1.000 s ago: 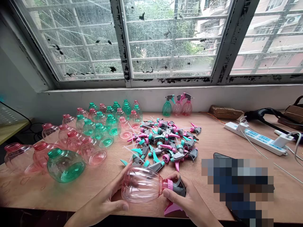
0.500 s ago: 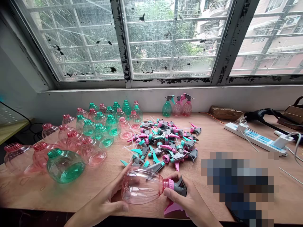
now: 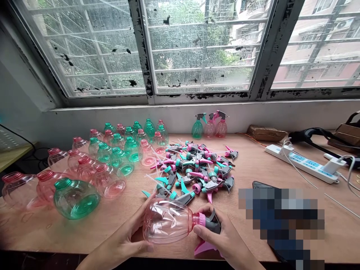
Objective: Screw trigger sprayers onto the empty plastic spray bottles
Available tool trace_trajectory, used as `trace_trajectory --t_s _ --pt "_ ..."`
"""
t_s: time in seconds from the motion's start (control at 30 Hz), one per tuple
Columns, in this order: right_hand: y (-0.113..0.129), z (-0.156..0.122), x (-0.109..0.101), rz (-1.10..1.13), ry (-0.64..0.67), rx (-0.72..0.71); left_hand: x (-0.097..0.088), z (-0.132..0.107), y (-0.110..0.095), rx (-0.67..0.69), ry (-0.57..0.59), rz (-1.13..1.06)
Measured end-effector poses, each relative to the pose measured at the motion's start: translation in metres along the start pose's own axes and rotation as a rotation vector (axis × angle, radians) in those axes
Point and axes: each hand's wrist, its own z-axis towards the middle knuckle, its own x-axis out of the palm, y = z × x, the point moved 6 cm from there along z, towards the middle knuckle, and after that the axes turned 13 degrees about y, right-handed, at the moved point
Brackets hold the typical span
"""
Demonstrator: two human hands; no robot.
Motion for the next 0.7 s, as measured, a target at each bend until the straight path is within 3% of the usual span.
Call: trace_trajectory --t_s 0.2,0.33,0.7 --pt "-0.0018 0.0007 -0.0009 -0.008 0.004 -0.014 -0.0012 -0.0013 0.0024 -0.027 0.003 0.018" --pt "-0.0008 0.0008 -0.0008 -0.01 -0.002 -0.022 -0.0011 -0.0019 -0.0024 0.03 -0.009 0.09" --pt "-0.0045 0.0003 0.0 0.0 -0.007 -0.003 0.0005 -0.0014 0.0006 -0.022 -0.003 -0.025"
